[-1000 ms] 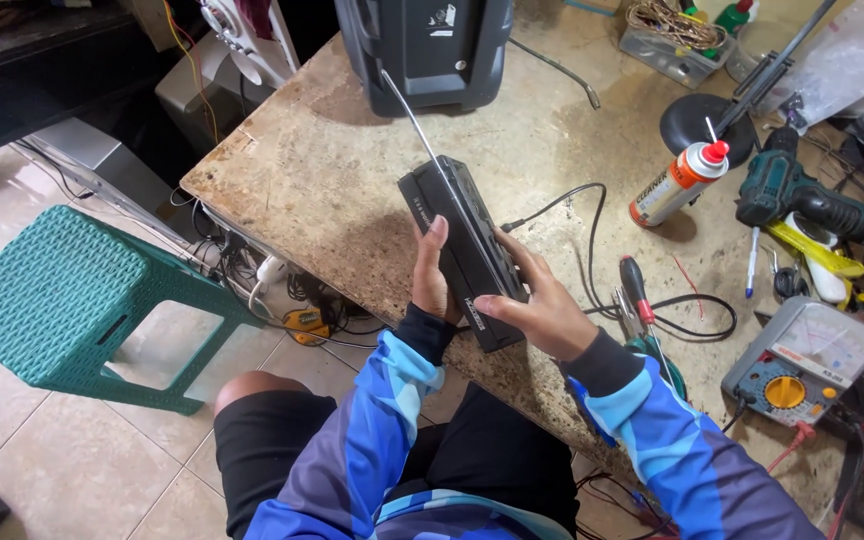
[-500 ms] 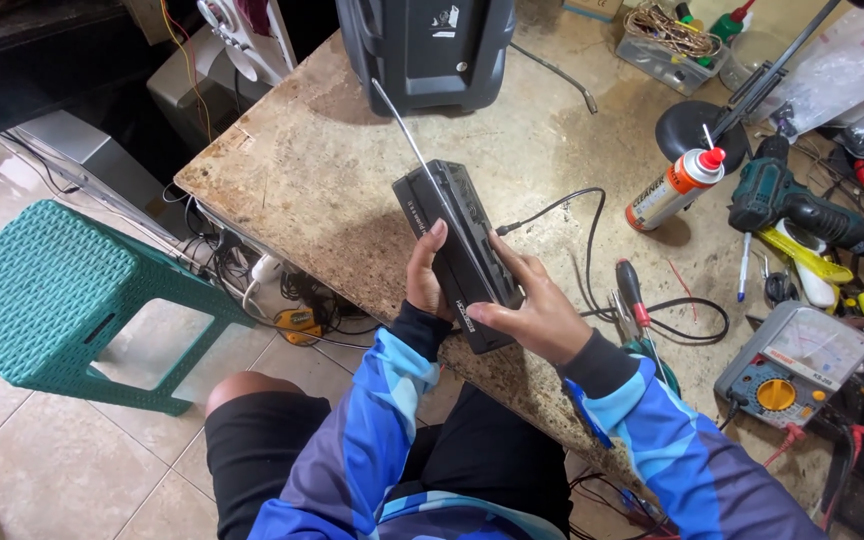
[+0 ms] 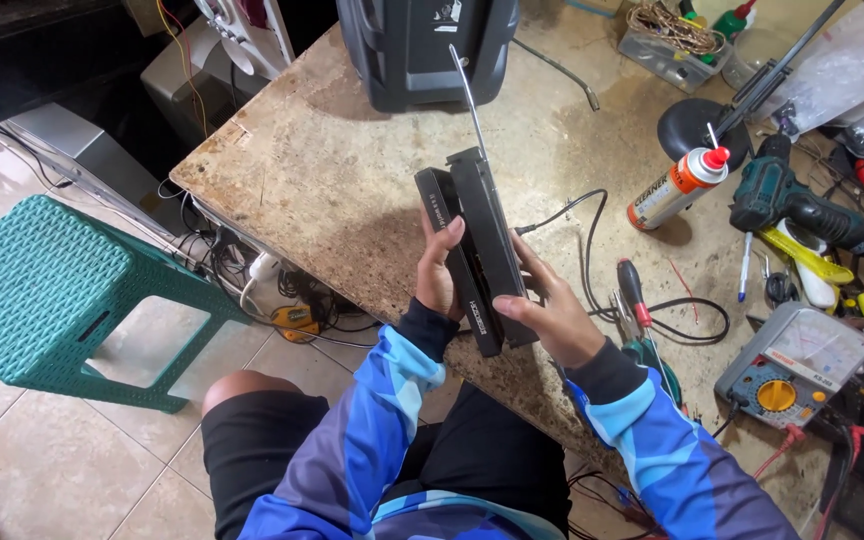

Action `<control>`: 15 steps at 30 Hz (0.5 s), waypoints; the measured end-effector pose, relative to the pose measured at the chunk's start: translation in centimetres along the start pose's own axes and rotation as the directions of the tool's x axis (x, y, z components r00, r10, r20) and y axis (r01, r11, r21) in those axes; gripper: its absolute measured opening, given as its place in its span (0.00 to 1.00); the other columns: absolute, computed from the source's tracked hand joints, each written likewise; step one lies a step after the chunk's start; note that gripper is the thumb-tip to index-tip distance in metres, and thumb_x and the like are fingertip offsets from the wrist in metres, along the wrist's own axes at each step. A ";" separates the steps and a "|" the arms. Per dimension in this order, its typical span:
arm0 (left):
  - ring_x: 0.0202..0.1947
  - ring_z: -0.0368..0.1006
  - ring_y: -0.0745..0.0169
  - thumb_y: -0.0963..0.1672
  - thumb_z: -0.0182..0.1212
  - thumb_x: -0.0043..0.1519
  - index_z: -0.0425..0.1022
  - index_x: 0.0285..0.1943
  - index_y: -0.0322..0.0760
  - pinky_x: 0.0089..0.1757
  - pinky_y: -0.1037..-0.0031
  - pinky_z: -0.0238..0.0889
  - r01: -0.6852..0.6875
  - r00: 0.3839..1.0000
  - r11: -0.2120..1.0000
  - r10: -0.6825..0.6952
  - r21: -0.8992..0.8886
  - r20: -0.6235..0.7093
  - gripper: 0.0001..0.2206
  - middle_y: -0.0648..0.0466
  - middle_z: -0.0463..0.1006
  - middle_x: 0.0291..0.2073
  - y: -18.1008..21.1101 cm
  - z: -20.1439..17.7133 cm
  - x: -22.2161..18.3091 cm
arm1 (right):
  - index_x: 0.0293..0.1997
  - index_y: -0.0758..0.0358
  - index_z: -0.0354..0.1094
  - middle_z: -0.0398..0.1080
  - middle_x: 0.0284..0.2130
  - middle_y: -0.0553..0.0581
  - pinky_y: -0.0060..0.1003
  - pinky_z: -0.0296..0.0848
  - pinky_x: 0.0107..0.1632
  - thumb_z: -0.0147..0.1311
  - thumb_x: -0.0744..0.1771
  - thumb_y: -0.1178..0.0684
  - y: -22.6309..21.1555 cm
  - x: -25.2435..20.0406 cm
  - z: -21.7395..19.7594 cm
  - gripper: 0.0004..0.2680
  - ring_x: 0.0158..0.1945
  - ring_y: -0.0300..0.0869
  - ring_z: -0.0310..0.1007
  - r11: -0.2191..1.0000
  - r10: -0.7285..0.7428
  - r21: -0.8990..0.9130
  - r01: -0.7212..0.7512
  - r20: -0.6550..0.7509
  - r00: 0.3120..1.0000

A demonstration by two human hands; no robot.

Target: Reassembling a radio casing by connecting internal components and fastening the shell with a power drill.

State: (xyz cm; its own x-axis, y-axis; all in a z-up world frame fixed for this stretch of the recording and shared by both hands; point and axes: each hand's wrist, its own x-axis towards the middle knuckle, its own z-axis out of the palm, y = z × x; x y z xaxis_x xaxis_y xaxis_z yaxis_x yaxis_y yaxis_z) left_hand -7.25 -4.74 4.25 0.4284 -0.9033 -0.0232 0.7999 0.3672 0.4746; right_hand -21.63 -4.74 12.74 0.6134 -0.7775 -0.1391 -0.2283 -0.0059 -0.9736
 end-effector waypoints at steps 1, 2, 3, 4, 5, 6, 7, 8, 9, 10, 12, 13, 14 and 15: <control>0.53 0.73 0.51 0.45 0.59 0.63 0.47 0.81 0.66 0.53 0.59 0.72 -0.003 1.000 1.000 0.003 -0.002 0.001 0.37 0.45 0.70 0.62 -0.3 -0.6 0.4 | 0.79 0.58 0.45 0.53 0.63 0.80 0.63 0.67 0.63 0.65 0.58 0.41 0.1 0.1 -0.2 0.41 0.66 0.69 0.58 1.000 -0.002 -0.003 0.002 0.001 1.000; 0.52 0.74 0.48 0.45 0.60 0.64 0.46 0.81 0.66 0.51 0.59 0.74 0.008 1.000 1.000 -0.008 -0.011 0.014 0.37 0.43 0.70 0.62 -0.6 -1.2 0.7 | 0.79 0.58 0.45 0.53 0.63 0.80 0.63 0.67 0.63 0.65 0.58 0.41 0.2 0.2 -0.4 0.41 0.66 0.69 0.59 1.000 -0.009 -0.009 0.009 0.007 1.000; 0.51 0.75 0.46 0.45 0.61 0.64 0.46 0.81 0.67 0.48 0.58 0.76 0.019 0.999 1.000 -0.018 -0.020 0.028 0.37 0.42 0.71 0.61 -0.9 -1.8 1.0 | 0.79 0.58 0.46 0.54 0.62 0.80 0.64 0.67 0.62 0.66 0.58 0.41 0.3 0.3 -0.5 0.41 0.65 0.69 0.60 1.000 -0.017 -0.016 0.017 0.013 1.000; 0.51 0.75 0.46 0.45 0.61 0.64 0.46 0.81 0.67 0.48 0.58 0.76 0.016 1.000 1.000 -0.016 -0.021 0.026 0.37 0.42 0.71 0.61 -0.6 -1.4 0.8 | 0.79 0.58 0.46 0.54 0.62 0.80 0.64 0.67 0.62 0.66 0.58 0.41 0.3 0.4 -0.6 0.41 0.65 0.69 0.60 1.000 -0.016 -0.017 0.017 0.017 1.000; 0.51 0.75 0.47 0.45 0.61 0.64 0.45 0.81 0.66 0.48 0.60 0.76 0.003 1.000 1.000 -0.002 -0.007 0.028 0.37 0.43 0.70 0.62 -0.2 -0.9 0.7 | 0.79 0.58 0.45 0.54 0.62 0.80 0.64 0.66 0.62 0.66 0.58 0.41 0.3 0.4 -0.6 0.41 0.65 0.69 0.60 1.000 -0.019 -0.011 0.020 0.022 1.000; 0.51 0.74 0.48 0.46 0.61 0.63 0.45 0.82 0.66 0.48 0.61 0.76 -0.010 1.000 1.000 0.010 0.006 0.029 0.38 0.43 0.69 0.63 0.1 -0.5 0.5 | 0.79 0.58 0.45 0.53 0.62 0.80 0.65 0.66 0.62 0.66 0.57 0.41 0.3 0.5 -0.6 0.41 0.64 0.69 0.59 1.000 -0.021 -0.005 0.021 0.027 0.999; 0.51 0.74 0.48 0.46 0.61 0.63 0.45 0.82 0.66 0.48 0.61 0.76 -0.012 1.000 1.000 0.012 0.004 0.025 0.38 0.43 0.69 0.63 0.3 0.0 0.3 | 0.79 0.58 0.45 0.53 0.62 0.80 0.65 0.66 0.62 0.66 0.57 0.41 0.6 0.4 -0.7 0.41 0.64 0.69 0.59 1.000 -0.019 -0.006 0.019 0.031 0.999; 0.52 0.74 0.50 0.46 0.61 0.63 0.45 0.82 0.65 0.49 0.62 0.76 -0.029 0.999 0.999 0.028 0.029 0.031 0.38 0.45 0.69 0.64 0.6 0.6 0.0 | 0.79 0.58 0.45 0.53 0.62 0.80 0.65 0.65 0.63 0.66 0.57 0.41 0.9 0.4 -0.7 0.41 0.65 0.69 0.59 1.000 -0.021 -0.022 0.022 0.028 0.999; 0.53 0.73 0.52 0.47 0.61 0.64 0.44 0.82 0.65 0.50 0.63 0.75 -0.046 0.998 0.997 0.044 0.054 0.037 0.38 0.46 0.68 0.65 0.8 1.2 -0.3 | 0.79 0.58 0.45 0.53 0.62 0.80 0.65 0.64 0.63 0.66 0.57 0.41 1.3 0.3 -0.7 0.42 0.66 0.70 0.58 0.999 -0.024 -0.039 0.025 0.026 0.999; 0.53 0.73 0.52 0.47 0.61 0.64 0.44 0.82 0.65 0.50 0.63 0.75 -0.045 0.999 0.998 0.043 0.052 0.034 0.38 0.46 0.68 0.65 0.8 1.0 -0.3 | 0.79 0.58 0.45 0.53 0.62 0.80 0.65 0.64 0.63 0.66 0.57 0.41 1.3 0.4 -0.7 0.42 0.66 0.70 0.58 0.999 -0.021 -0.040 0.022 0.027 0.999; 0.57 0.69 0.53 0.49 0.60 0.66 0.40 0.83 0.62 0.55 0.62 0.71 -0.072 0.993 0.989 0.058 0.132 0.105 0.38 0.45 0.62 0.70 0.7 0.9 -0.4 | 0.79 0.57 0.44 0.52 0.62 0.80 0.65 0.63 0.64 0.65 0.58 0.41 1.4 0.6 -0.8 0.41 0.65 0.70 0.57 0.999 -0.039 -0.026 0.040 0.038 0.999; 0.57 0.69 0.53 0.49 0.60 0.66 0.40 0.83 0.62 0.55 0.62 0.71 -0.071 0.993 0.989 0.057 0.130 0.105 0.38 0.45 0.62 0.70 0.5 0.9 -0.3 | 0.79 0.57 0.44 0.52 0.62 0.80 0.65 0.63 0.64 0.65 0.58 0.41 1.2 0.5 -0.8 0.41 0.65 0.70 0.57 0.999 -0.038 -0.028 0.039 0.037 0.999; 0.58 0.68 0.51 0.49 0.60 0.66 0.40 0.83 0.61 0.56 0.60 0.70 -0.089 0.992 0.987 0.076 0.132 0.105 0.38 0.43 0.60 0.71 0.3 0.8 -0.3 | 0.79 0.56 0.45 0.53 0.62 0.80 0.65 0.63 0.63 0.66 0.58 0.41 1.1 0.5 -0.7 0.41 0.65 0.70 0.58 0.999 -0.028 -0.036 0.029 0.024 0.999; 0.59 0.67 0.49 0.50 0.60 0.66 0.39 0.83 0.60 0.57 0.57 0.69 -0.108 0.990 0.985 0.094 0.134 0.105 0.38 0.41 0.58 0.73 0.0 0.7 -0.2 | 0.79 0.54 0.46 0.53 0.62 0.79 0.65 0.63 0.63 0.66 0.58 0.40 1.0 0.4 -0.7 0.41 0.65 0.69 0.59 0.999 -0.018 -0.044 0.019 0.011 1.000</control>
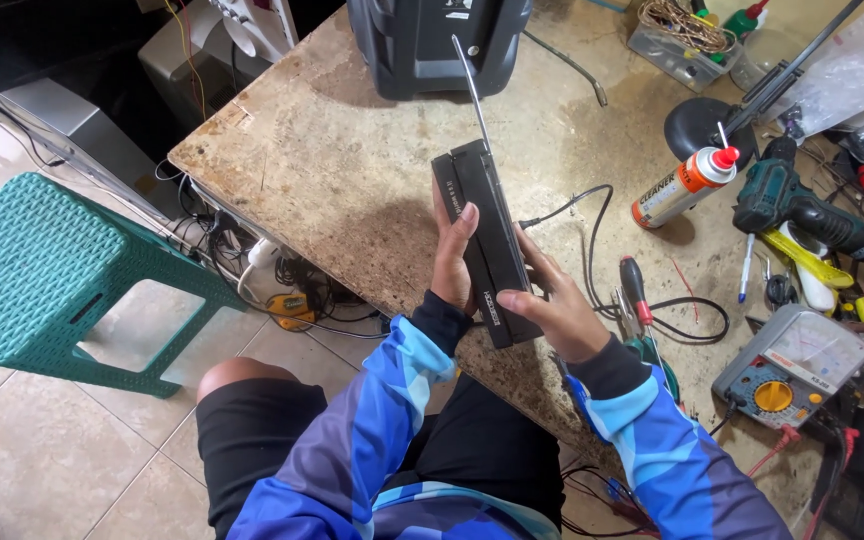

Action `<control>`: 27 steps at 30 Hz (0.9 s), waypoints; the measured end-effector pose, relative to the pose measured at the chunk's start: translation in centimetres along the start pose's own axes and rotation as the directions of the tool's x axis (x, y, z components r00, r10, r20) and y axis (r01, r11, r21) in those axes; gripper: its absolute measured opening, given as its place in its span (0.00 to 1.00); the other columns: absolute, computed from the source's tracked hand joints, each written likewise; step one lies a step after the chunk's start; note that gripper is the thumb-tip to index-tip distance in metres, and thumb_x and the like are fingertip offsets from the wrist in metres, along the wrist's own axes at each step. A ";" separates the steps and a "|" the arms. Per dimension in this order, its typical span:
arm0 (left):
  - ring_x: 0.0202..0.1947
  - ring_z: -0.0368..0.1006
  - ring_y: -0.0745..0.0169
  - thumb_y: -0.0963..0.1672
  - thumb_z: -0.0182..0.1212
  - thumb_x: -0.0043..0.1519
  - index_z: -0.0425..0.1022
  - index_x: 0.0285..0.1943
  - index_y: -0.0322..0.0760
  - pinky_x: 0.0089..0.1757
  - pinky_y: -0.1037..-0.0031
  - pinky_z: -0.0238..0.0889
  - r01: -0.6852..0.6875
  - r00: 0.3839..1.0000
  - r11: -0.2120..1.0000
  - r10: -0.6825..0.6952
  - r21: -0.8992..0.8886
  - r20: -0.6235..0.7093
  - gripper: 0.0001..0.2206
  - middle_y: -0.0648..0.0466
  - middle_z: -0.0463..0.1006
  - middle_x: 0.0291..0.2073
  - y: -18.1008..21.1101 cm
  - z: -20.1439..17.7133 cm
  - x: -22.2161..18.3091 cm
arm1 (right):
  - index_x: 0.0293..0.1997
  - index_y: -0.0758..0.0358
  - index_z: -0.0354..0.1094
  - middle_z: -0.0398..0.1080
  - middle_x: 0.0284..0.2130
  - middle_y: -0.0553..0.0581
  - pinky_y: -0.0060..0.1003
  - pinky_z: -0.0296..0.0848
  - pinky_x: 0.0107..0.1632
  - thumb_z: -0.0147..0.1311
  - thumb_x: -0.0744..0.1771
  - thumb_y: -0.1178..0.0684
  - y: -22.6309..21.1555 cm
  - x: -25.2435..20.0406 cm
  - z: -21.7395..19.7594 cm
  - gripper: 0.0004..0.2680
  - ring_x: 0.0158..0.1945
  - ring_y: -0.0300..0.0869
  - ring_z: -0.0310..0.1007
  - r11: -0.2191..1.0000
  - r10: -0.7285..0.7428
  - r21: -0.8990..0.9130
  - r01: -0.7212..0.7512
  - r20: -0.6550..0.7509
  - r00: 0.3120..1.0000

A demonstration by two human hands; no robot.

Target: Reassembling a radio casing by connecting internal components and fastening the shell with a power drill.

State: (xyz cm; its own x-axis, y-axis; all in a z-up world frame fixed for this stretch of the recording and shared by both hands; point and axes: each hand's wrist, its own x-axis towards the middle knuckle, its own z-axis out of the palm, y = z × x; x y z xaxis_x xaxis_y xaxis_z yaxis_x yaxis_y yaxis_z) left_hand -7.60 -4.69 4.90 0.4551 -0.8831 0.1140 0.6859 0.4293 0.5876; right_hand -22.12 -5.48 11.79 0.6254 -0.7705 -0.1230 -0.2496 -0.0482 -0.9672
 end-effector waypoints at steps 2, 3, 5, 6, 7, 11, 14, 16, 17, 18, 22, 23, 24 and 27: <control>0.59 0.69 0.50 0.50 0.60 0.66 0.40 0.83 0.61 0.57 0.58 0.71 0.010 1.000 1.000 -0.010 -0.021 -0.010 0.38 0.43 0.59 0.72 0.4 0.3 0.1 | 0.79 0.55 0.45 0.53 0.62 0.80 0.67 0.63 0.63 0.66 0.58 0.39 0.5 0.1 -0.1 0.41 0.65 0.71 0.58 1.000 0.007 -0.025 -0.007 0.004 1.000; 0.58 0.70 0.52 0.49 0.61 0.66 0.41 0.83 0.61 0.57 0.59 0.72 0.020 1.000 0.999 -0.021 -0.041 -0.019 0.38 0.45 0.60 0.72 0.5 0.4 0.1 | 0.79 0.55 0.45 0.53 0.62 0.81 0.68 0.62 0.62 0.65 0.58 0.39 0.9 0.0 -0.2 0.41 0.66 0.74 0.58 0.999 0.013 -0.047 -0.013 0.007 1.000; 0.60 0.69 0.48 0.50 0.62 0.65 0.42 0.83 0.60 0.57 0.58 0.71 0.012 0.999 0.999 -0.014 -0.042 -0.030 0.38 0.43 0.60 0.72 -0.3 -0.5 0.9 | 0.80 0.54 0.43 0.52 0.62 0.82 0.68 0.62 0.63 0.65 0.58 0.37 0.1 -0.2 0.2 0.42 0.66 0.74 0.58 0.998 0.023 -0.061 -0.023 0.007 1.000; 0.61 0.68 0.45 0.50 0.62 0.65 0.43 0.83 0.59 0.58 0.56 0.70 -0.001 0.999 0.999 -0.001 -0.038 -0.039 0.38 0.42 0.59 0.72 -0.7 -1.0 1.3 | 0.80 0.54 0.42 0.52 0.62 0.82 0.68 0.62 0.63 0.64 0.58 0.36 -0.3 -0.3 0.5 0.42 0.66 0.75 0.57 0.997 0.028 -0.072 -0.027 0.010 1.000; 0.61 0.68 0.45 0.50 0.62 0.65 0.43 0.83 0.59 0.58 0.56 0.70 0.002 0.999 0.999 -0.003 -0.040 -0.039 0.38 0.42 0.59 0.72 -1.3 -1.9 1.6 | 0.80 0.54 0.42 0.52 0.62 0.82 0.68 0.62 0.63 0.64 0.58 0.36 -0.2 -0.2 0.4 0.42 0.66 0.75 0.57 0.997 0.030 -0.073 -0.029 0.008 1.000; 0.67 0.61 0.35 0.52 0.66 0.63 0.36 0.83 0.53 0.63 0.46 0.60 0.053 0.997 0.983 -0.062 0.175 0.045 0.44 0.32 0.53 0.73 1.8 0.1 1.0 | 0.80 0.54 0.41 0.52 0.62 0.83 0.70 0.63 0.62 0.64 0.58 0.38 -0.9 -0.4 0.8 0.42 0.65 0.76 0.58 0.997 0.030 -0.069 -0.031 -0.007 1.000; 0.57 0.68 0.42 0.50 0.69 0.62 0.44 0.81 0.51 0.56 0.51 0.67 0.132 0.989 0.944 -0.147 0.301 0.026 0.41 0.37 0.64 0.61 3.2 1.2 1.2 | 0.80 0.54 0.40 0.53 0.63 0.83 0.70 0.65 0.60 0.62 0.58 0.34 -1.8 -1.0 1.9 0.43 0.65 0.75 0.59 0.995 0.046 -0.085 -0.051 -0.060 0.997; 0.48 0.76 0.50 0.48 0.71 0.61 0.54 0.79 0.50 0.49 0.57 0.77 0.177 0.983 0.926 -0.185 0.334 -0.008 0.37 0.42 0.72 0.52 3.1 0.8 2.2 | 0.80 0.53 0.40 0.53 0.63 0.82 0.68 0.66 0.61 0.62 0.58 0.32 -1.7 -1.4 2.3 0.43 0.64 0.74 0.60 0.993 0.062 -0.094 -0.072 -0.102 0.993; 0.37 0.80 0.49 0.46 0.77 0.55 0.63 0.66 0.46 0.39 0.59 0.79 0.199 0.980 0.917 -0.191 0.345 -0.057 0.31 0.43 0.78 0.42 3.3 0.8 2.5 | 0.80 0.53 0.40 0.53 0.62 0.83 0.68 0.66 0.60 0.63 0.58 0.32 -1.4 -1.6 2.5 0.44 0.64 0.74 0.60 0.982 0.096 -0.147 -0.115 -0.128 0.987; 0.26 0.84 0.48 0.44 0.83 0.49 0.72 0.53 0.41 0.28 0.62 0.81 0.221 0.975 0.908 -0.196 0.356 -0.105 0.26 0.44 0.83 0.31 3.5 0.7 2.8 | 0.80 0.52 0.41 0.53 0.61 0.83 0.68 0.67 0.60 0.64 0.57 0.33 -1.0 -1.8 2.7 0.44 0.64 0.75 0.60 0.967 0.129 -0.197 -0.159 -0.155 0.979; 0.35 0.83 0.51 0.44 0.85 0.44 0.71 0.56 0.45 0.35 0.59 0.81 0.163 0.986 0.901 -0.131 0.402 -0.106 0.31 0.48 0.82 0.37 4.2 -1.2 3.5 | 0.81 0.52 0.37 0.49 0.63 0.83 0.72 0.64 0.60 0.64 0.60 0.32 -0.5 -2.0 3.2 0.44 0.65 0.79 0.56 0.961 0.090 -0.247 -0.124 -0.148 0.985; 0.41 0.81 0.50 0.46 0.84 0.45 0.71 0.58 0.42 0.41 0.55 0.78 0.197 0.980 0.869 -0.173 0.454 -0.095 0.32 0.45 0.81 0.41 4.7 -1.4 3.5 | 0.80 0.52 0.36 0.46 0.64 0.85 0.70 0.65 0.61 0.63 0.61 0.32 -1.5 -2.5 3.2 0.42 0.67 0.79 0.54 0.963 0.099 -0.241 -0.123 -0.109 0.989; 0.48 0.78 0.49 0.49 0.83 0.45 0.72 0.60 0.40 0.47 0.52 0.76 0.228 0.973 0.833 -0.214 0.504 -0.086 0.34 0.42 0.79 0.45 5.1 -1.6 3.4 | 0.80 0.51 0.36 0.44 0.65 0.86 0.68 0.66 0.62 0.61 0.61 0.32 -2.5 -3.0 3.2 0.41 0.69 0.79 0.51 0.964 0.107 -0.235 -0.121 -0.070 0.992; 0.47 0.75 0.48 0.49 0.84 0.43 0.73 0.61 0.37 0.50 0.50 0.73 0.311 0.950 0.841 -0.288 0.443 -0.120 0.36 0.42 0.77 0.44 8.5 -0.4 2.4 | 0.64 0.62 0.56 0.63 0.56 0.74 0.63 0.69 0.60 0.58 0.67 0.46 1.2 -4.3 2.2 0.21 0.63 0.67 0.68 0.999 -0.041 0.002 0.042 -0.178 0.983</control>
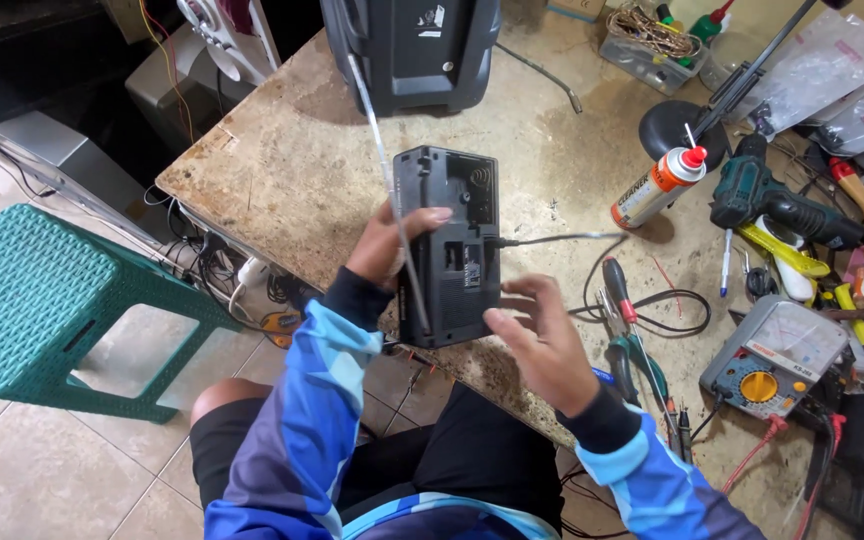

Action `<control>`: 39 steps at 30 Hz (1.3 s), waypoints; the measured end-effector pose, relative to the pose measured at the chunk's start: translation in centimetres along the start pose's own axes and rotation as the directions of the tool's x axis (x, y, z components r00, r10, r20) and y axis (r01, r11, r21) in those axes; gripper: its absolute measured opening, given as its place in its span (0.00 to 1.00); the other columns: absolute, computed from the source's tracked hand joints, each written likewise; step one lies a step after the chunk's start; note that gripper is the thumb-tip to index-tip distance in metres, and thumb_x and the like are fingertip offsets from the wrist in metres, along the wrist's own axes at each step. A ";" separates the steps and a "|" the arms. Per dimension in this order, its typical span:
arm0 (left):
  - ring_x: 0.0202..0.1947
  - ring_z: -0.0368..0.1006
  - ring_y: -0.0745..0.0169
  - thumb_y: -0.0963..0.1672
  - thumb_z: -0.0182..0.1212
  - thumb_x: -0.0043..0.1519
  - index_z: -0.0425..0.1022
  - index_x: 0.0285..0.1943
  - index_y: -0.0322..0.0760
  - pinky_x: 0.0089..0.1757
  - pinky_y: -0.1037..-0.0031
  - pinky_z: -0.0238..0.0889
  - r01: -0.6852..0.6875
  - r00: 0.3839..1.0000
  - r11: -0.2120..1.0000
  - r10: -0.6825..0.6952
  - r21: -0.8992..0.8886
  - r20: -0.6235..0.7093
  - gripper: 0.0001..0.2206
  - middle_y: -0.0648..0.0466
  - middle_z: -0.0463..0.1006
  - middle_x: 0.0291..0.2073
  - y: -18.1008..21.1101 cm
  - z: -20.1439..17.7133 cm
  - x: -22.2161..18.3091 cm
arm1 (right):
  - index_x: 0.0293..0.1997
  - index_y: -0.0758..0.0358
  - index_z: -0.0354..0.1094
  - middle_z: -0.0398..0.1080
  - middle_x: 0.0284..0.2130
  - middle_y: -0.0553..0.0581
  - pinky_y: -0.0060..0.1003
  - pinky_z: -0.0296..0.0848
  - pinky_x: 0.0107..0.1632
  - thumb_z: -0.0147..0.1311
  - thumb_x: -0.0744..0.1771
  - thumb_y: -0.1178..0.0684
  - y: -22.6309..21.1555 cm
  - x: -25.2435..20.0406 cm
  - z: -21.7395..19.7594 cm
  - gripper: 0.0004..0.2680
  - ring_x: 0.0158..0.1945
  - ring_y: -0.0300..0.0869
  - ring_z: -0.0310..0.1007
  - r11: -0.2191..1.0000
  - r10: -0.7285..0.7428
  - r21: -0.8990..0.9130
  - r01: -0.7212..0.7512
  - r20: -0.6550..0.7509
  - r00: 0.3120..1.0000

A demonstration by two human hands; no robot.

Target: Reassembling a radio casing by connecting internal components and fastening the shell with a power drill.

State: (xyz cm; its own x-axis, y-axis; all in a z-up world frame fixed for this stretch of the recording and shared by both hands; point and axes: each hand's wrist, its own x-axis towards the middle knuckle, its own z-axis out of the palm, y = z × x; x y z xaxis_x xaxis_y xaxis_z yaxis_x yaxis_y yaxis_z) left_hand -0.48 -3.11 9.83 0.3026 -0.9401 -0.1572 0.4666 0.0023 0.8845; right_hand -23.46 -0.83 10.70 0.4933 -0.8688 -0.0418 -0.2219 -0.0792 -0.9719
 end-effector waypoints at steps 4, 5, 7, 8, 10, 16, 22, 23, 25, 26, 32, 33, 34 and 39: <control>0.36 0.81 0.43 0.41 0.77 0.47 0.75 0.61 0.39 0.36 0.52 0.79 0.057 0.998 0.981 -0.051 -0.185 0.038 0.29 0.42 0.77 0.36 -1.9 -2.0 2.3 | 0.62 0.63 0.57 0.70 0.54 0.69 0.56 0.68 0.61 0.57 0.67 0.53 0.9 -0.6 -0.7 0.18 0.62 0.58 0.70 0.972 0.152 0.188 -0.144 -0.029 0.988; 0.34 0.81 0.43 0.41 0.75 0.49 0.75 0.62 0.40 0.34 0.53 0.79 0.096 0.994 0.976 -0.085 -0.197 0.066 0.29 0.41 0.78 0.35 -1.6 -1.8 2.4 | 0.68 0.63 0.56 0.69 0.57 0.69 0.53 0.69 0.62 0.57 0.67 0.54 0.1 -0.4 -0.4 0.21 0.62 0.57 0.69 0.937 0.214 0.273 -0.219 0.048 0.976; 0.32 0.81 0.43 0.41 0.73 0.50 0.74 0.63 0.40 0.33 0.54 0.79 0.141 0.987 0.969 -0.122 -0.202 0.103 0.28 0.40 0.79 0.34 -1.5 -1.4 2.5 | 0.73 0.63 0.55 0.69 0.60 0.70 0.51 0.69 0.62 0.56 0.66 0.54 0.2 0.0 0.0 0.25 0.62 0.55 0.68 0.888 0.267 0.355 -0.293 0.121 0.956; 0.33 0.81 0.45 0.43 0.73 0.51 0.74 0.63 0.38 0.34 0.55 0.79 0.206 0.972 0.962 -0.181 -0.179 0.149 0.27 0.40 0.79 0.35 -1.6 -1.1 2.6 | 0.70 0.66 0.60 0.70 0.57 0.67 0.47 0.72 0.60 0.58 0.66 0.55 1.2 0.3 0.1 0.23 0.58 0.52 0.71 0.836 0.285 0.442 -0.326 0.159 0.945; 0.33 0.81 0.46 0.45 0.72 0.52 0.73 0.62 0.37 0.35 0.56 0.79 0.271 0.951 0.951 -0.240 -0.150 0.195 0.27 0.40 0.79 0.35 -1.8 -0.8 3.0 | 0.68 0.68 0.64 0.72 0.54 0.64 0.44 0.75 0.57 0.59 0.65 0.55 2.4 0.5 0.3 0.22 0.55 0.49 0.74 0.773 0.297 0.526 -0.355 0.195 0.935; 0.33 0.83 0.49 0.53 0.74 0.54 0.78 0.59 0.40 0.34 0.61 0.80 0.361 0.900 0.932 -0.339 -0.031 0.274 0.26 0.43 0.83 0.36 0.1 -1.2 4.2 | 0.66 0.66 0.66 0.77 0.43 0.58 0.36 0.81 0.44 0.57 0.67 0.56 5.6 0.4 1.8 0.19 0.42 0.43 0.80 0.559 0.309 0.739 -0.376 0.235 0.922; 0.66 0.64 0.31 0.60 0.39 0.69 0.61 0.72 0.26 0.63 0.46 0.57 0.101 0.986 0.921 -0.142 0.377 0.083 0.36 0.26 0.65 0.65 5.5 -1.5 -2.1 | 0.68 0.64 0.64 0.75 0.45 0.57 0.37 0.80 0.50 0.57 0.67 0.57 6.1 0.7 3.6 0.20 0.45 0.43 0.79 0.470 0.343 0.811 -0.350 0.198 0.918; 0.64 0.65 0.33 0.60 0.37 0.68 0.61 0.72 0.25 0.62 0.47 0.57 0.043 0.997 0.926 -0.063 0.375 0.041 0.38 0.28 0.68 0.61 6.5 -0.7 -4.4 | 0.67 0.64 0.64 0.76 0.45 0.57 0.36 0.80 0.49 0.57 0.67 0.57 5.6 0.8 3.9 0.19 0.46 0.43 0.79 0.443 0.349 0.827 -0.347 0.198 0.916; 0.61 0.67 0.35 0.61 0.36 0.67 0.62 0.71 0.23 0.61 0.48 0.58 -0.014 1.000 0.924 0.015 0.383 0.003 0.39 0.30 0.70 0.57 7.0 -0.2 -7.6 | 0.67 0.63 0.65 0.76 0.46 0.57 0.36 0.80 0.49 0.56 0.67 0.57 4.5 0.9 4.5 0.19 0.46 0.43 0.79 0.409 0.354 0.846 -0.341 0.198 0.914; 0.61 0.65 0.33 0.57 0.49 0.64 0.58 0.73 0.24 0.60 0.47 0.59 -0.024 0.996 0.904 0.057 0.426 -0.065 0.37 0.30 0.66 0.59 6.5 -0.3 -8.6 | 0.67 0.63 0.65 0.76 0.46 0.57 0.36 0.80 0.49 0.57 0.67 0.57 3.9 1.1 4.9 0.19 0.46 0.42 0.79 0.400 0.349 0.854 -0.333 0.194 0.917; 0.52 0.71 0.35 0.45 0.78 0.53 0.60 0.72 0.33 0.50 0.51 0.70 -0.026 0.937 0.870 0.192 0.492 -0.291 0.39 0.35 0.63 0.55 -0.5 -1.6 -9.7 | 0.67 0.60 0.63 0.75 0.47 0.56 0.37 0.79 0.50 0.56 0.68 0.57 3.4 3.0 7.5 0.18 0.46 0.43 0.79 0.358 0.316 0.874 -0.328 0.217 0.923; 0.47 0.75 0.45 0.44 0.78 0.52 0.61 0.73 0.36 0.45 0.59 0.74 0.003 0.910 0.898 0.180 0.440 -0.373 0.39 0.41 0.68 0.50 -1.4 -1.8 -9.5 | 0.68 0.60 0.62 0.75 0.47 0.57 0.40 0.78 0.51 0.55 0.68 0.57 3.6 3.3 8.0 0.19 0.46 0.45 0.79 0.340 0.293 0.876 -0.341 0.245 0.924; 0.47 0.75 0.45 0.44 0.78 0.52 0.61 0.73 0.36 0.45 0.59 0.74 0.002 0.911 0.897 0.181 0.442 -0.371 0.39 0.41 0.68 0.50 -1.1 -2.0 -9.3 | 0.68 0.60 0.62 0.75 0.47 0.57 0.40 0.78 0.51 0.55 0.68 0.57 5.1 3.8 8.8 0.19 0.46 0.45 0.79 0.339 0.292 0.878 -0.339 0.244 0.925; 0.44 0.75 0.51 0.41 0.80 0.50 0.63 0.73 0.37 0.42 0.61 0.77 -0.073 0.905 0.875 0.261 0.479 -0.337 0.40 0.46 0.68 0.45 0.3 -2.3 -8.8 | 0.68 0.56 0.61 0.74 0.43 0.54 0.39 0.79 0.50 0.56 0.69 0.57 6.2 4.8 10.7 0.18 0.43 0.40 0.80 0.261 0.230 0.901 -0.345 0.289 0.929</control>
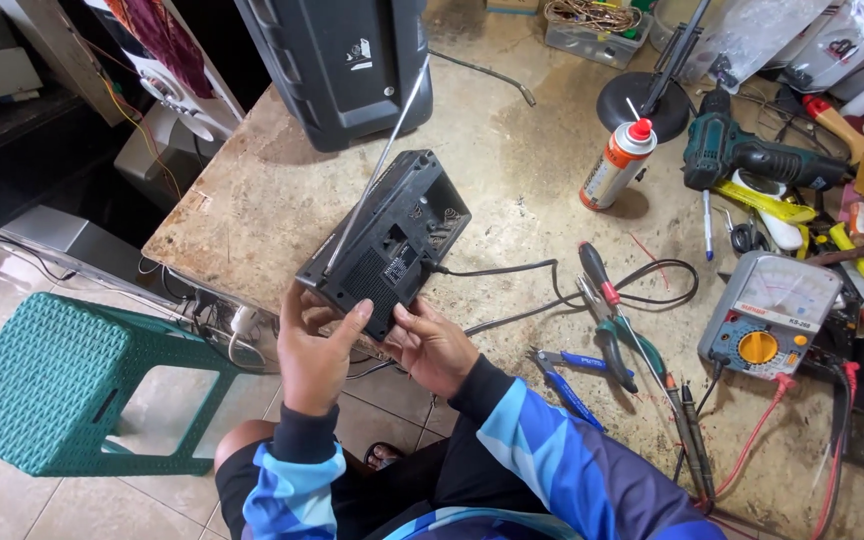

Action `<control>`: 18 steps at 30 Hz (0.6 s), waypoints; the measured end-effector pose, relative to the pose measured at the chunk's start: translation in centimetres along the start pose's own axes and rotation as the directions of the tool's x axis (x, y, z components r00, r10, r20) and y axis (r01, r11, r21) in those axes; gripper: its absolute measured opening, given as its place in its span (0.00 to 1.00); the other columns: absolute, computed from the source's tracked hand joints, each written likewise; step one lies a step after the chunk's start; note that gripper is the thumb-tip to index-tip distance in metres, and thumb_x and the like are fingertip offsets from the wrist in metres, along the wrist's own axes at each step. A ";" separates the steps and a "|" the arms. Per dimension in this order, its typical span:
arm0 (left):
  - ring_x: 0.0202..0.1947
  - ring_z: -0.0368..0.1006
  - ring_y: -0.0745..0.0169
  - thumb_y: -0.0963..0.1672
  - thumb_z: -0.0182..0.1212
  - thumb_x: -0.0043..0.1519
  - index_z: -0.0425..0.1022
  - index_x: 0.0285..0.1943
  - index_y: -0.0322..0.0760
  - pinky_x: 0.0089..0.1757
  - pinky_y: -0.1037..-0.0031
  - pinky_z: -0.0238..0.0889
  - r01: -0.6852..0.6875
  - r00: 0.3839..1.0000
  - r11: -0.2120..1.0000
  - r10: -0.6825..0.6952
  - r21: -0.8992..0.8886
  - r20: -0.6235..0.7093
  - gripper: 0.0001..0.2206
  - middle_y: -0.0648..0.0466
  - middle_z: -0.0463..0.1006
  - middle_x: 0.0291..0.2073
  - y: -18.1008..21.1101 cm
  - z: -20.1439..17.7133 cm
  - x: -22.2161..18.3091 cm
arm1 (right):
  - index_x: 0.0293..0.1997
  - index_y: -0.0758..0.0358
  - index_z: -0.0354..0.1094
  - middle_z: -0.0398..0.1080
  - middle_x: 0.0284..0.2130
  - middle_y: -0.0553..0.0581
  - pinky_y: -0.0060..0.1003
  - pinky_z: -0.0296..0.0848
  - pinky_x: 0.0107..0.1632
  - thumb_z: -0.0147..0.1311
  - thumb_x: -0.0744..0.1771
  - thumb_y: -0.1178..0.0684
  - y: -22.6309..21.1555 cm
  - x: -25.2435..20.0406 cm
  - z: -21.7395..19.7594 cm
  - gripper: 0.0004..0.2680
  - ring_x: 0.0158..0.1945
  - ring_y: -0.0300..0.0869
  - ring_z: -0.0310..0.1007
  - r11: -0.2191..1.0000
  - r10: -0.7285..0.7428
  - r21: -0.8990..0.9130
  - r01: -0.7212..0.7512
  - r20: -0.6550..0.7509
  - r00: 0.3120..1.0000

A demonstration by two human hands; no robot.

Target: Reassembling a radio casing by connecting internal components and fastening the shell with a power drill.

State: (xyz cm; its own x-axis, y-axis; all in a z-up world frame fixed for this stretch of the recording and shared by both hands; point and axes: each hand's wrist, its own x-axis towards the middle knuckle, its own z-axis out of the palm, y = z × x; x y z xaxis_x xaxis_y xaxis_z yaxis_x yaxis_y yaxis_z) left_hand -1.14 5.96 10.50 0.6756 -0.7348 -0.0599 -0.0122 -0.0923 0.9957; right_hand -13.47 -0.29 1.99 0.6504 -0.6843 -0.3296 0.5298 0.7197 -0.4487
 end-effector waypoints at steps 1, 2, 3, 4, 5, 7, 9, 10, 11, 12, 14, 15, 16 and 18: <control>0.44 0.75 0.51 0.41 0.80 0.50 0.63 0.73 0.37 0.42 0.61 0.77 -0.002 1.000 1.000 0.002 0.003 0.002 0.40 0.46 0.68 0.45 -0.3 0.0 0.4 | 0.68 0.56 0.61 0.74 0.43 0.54 0.39 0.79 0.50 0.56 0.69 0.57 -0.2 0.0 0.2 0.18 0.43 0.40 0.80 1.000 -0.002 0.003 0.002 0.001 1.000; 0.43 0.75 0.53 0.41 0.79 0.50 0.63 0.72 0.38 0.41 0.62 0.78 -0.024 1.000 1.000 0.024 0.003 0.011 0.39 0.48 0.68 0.44 -0.7 0.0 0.9 | 0.68 0.56 0.60 0.73 0.41 0.53 0.40 0.79 0.50 0.55 0.69 0.58 -0.4 0.1 0.4 0.18 0.40 0.38 0.79 1.000 -0.007 0.025 0.007 0.020 1.000; 0.42 0.76 0.55 0.40 0.79 0.49 0.64 0.72 0.38 0.40 0.64 0.79 -0.045 0.999 0.999 0.045 0.001 0.020 0.39 0.49 0.68 0.43 -1.1 0.0 1.2 | 0.69 0.55 0.59 0.72 0.40 0.53 0.42 0.80 0.50 0.54 0.69 0.58 -0.6 0.1 0.5 0.18 0.37 0.36 0.77 0.999 -0.012 0.045 0.010 0.038 0.999; 0.42 0.76 0.55 0.40 0.79 0.49 0.64 0.72 0.38 0.40 0.64 0.79 -0.045 0.999 0.999 0.045 0.003 0.021 0.39 0.49 0.68 0.43 -1.7 -0.2 1.8 | 0.69 0.55 0.59 0.72 0.40 0.53 0.42 0.80 0.50 0.54 0.69 0.58 -1.0 -0.3 1.1 0.18 0.37 0.36 0.77 0.999 -0.013 0.047 0.011 0.037 0.999; 0.42 0.76 0.56 0.40 0.79 0.49 0.64 0.71 0.38 0.39 0.66 0.80 -0.041 0.998 0.999 0.042 -0.026 0.038 0.39 0.50 0.68 0.42 -2.3 -0.4 2.3 | 0.70 0.54 0.58 0.72 0.47 0.57 0.41 0.76 0.54 0.56 0.69 0.55 -1.5 -0.7 1.6 0.20 0.45 0.41 0.77 0.998 0.010 -0.069 -0.010 -0.008 1.000; 0.41 0.75 0.58 0.40 0.79 0.49 0.65 0.71 0.39 0.37 0.67 0.80 -0.038 0.998 0.998 0.041 -0.056 0.054 0.38 0.51 0.68 0.42 -2.8 -0.9 2.8 | 0.72 0.53 0.57 0.72 0.54 0.61 0.41 0.71 0.57 0.58 0.68 0.51 -3.1 -2.8 2.8 0.22 0.54 0.46 0.77 0.982 0.028 -0.184 -0.037 -0.055 0.998; 0.40 0.74 0.55 0.39 0.78 0.50 0.65 0.70 0.33 0.36 0.63 0.80 0.002 0.995 0.994 0.009 -0.111 0.096 0.37 0.50 0.66 0.40 -2.5 -1.4 3.0 | 0.75 0.70 0.49 0.61 0.64 0.80 0.60 0.66 0.65 0.60 0.66 0.40 -5.5 -6.1 4.1 0.33 0.65 0.65 0.65 0.638 0.178 -0.761 -0.116 -0.001 0.984; 0.40 0.74 0.55 0.39 0.78 0.50 0.65 0.70 0.33 0.36 0.63 0.80 -0.002 0.996 0.994 0.012 -0.112 0.092 0.37 0.50 0.66 0.40 -1.9 -1.8 3.1 | 0.75 0.70 0.49 0.61 0.64 0.80 0.60 0.66 0.65 0.60 0.66 0.40 -7.3 -8.6 4.8 0.33 0.65 0.65 0.65 0.637 0.179 -0.763 -0.113 0.004 0.984; 0.37 0.73 0.60 0.39 0.75 0.50 0.67 0.68 0.35 0.38 0.69 0.78 0.045 0.988 0.991 -0.025 -0.124 0.154 0.34 0.52 0.68 0.39 -1.4 -2.2 3.1 | 0.60 0.63 0.64 0.72 0.54 0.65 0.45 0.71 0.59 0.59 0.66 0.40 -9.2 -11.1 5.3 0.21 0.56 0.51 0.74 0.333 0.222 -0.937 0.104 0.185 0.957; 0.33 0.72 0.66 0.39 0.73 0.51 0.70 0.66 0.38 0.39 0.74 0.76 0.092 0.974 0.987 -0.061 -0.133 0.217 0.30 0.55 0.70 0.37 -1.0 -2.7 3.0 | 0.46 0.55 0.79 0.83 0.44 0.50 0.31 0.76 0.52 0.58 0.65 0.41 -11.1 -13.5 5.9 0.12 0.46 0.37 0.83 0.004 0.319 -0.937 0.350 0.333 0.887; 0.35 0.73 0.62 0.39 0.72 0.52 0.68 0.67 0.38 0.39 0.72 0.77 0.108 0.962 0.986 -0.072 -0.125 0.262 0.31 0.53 0.70 0.38 -0.6 -3.2 3.5 | 0.45 0.61 0.78 0.82 0.38 0.55 0.31 0.82 0.44 0.57 0.66 0.50 -15.6 -15.0 4.7 0.09 0.39 0.39 0.84 0.235 0.209 -0.870 0.434 0.482 0.851; 0.36 0.75 0.58 0.39 0.70 0.52 0.67 0.68 0.38 0.40 0.70 0.78 0.125 0.944 0.986 -0.084 -0.110 0.320 0.31 0.50 0.71 0.40 -0.6 -3.4 3.5 | 0.45 0.67 0.76 0.81 0.32 0.60 0.33 0.87 0.36 0.56 0.67 0.59 -17.8 -16.0 3.9 0.06 0.32 0.42 0.85 0.447 0.057 -0.738 0.506 0.588 0.807; 0.36 0.75 0.58 0.39 0.70 0.52 0.67 0.68 0.38 0.40 0.70 0.78 0.134 0.944 0.985 -0.092 -0.112 0.316 0.31 0.50 0.71 0.40 -0.7 -3.0 3.2 | 0.45 0.67 0.76 0.81 0.32 0.60 0.33 0.87 0.36 0.56 0.67 0.59 -19.4 -14.5 4.2 0.06 0.32 0.42 0.85 0.449 0.065 -0.742 0.498 0.583 0.810; 0.38 0.72 0.60 0.37 0.77 0.48 0.69 0.67 0.34 0.37 0.60 0.82 0.105 0.963 0.969 -0.043 -0.225 0.266 0.35 0.55 0.65 0.38 -0.3 -1.9 3.1 | 0.53 0.67 0.77 0.80 0.43 0.67 0.46 0.76 0.52 0.54 0.68 0.54 -22.8 -11.6 4.8 0.11 0.44 0.47 0.78 -0.011 -0.336 -0.952 0.306 0.291 0.896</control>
State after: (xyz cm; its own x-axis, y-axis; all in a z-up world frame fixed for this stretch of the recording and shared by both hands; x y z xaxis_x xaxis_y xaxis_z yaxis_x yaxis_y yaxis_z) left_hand 2.32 5.00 10.13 0.4553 -0.8823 -0.1192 0.2252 -0.0154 0.9742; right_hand -30.44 -8.19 19.99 0.5630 -0.8207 0.0977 -0.3250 -0.3285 -0.8868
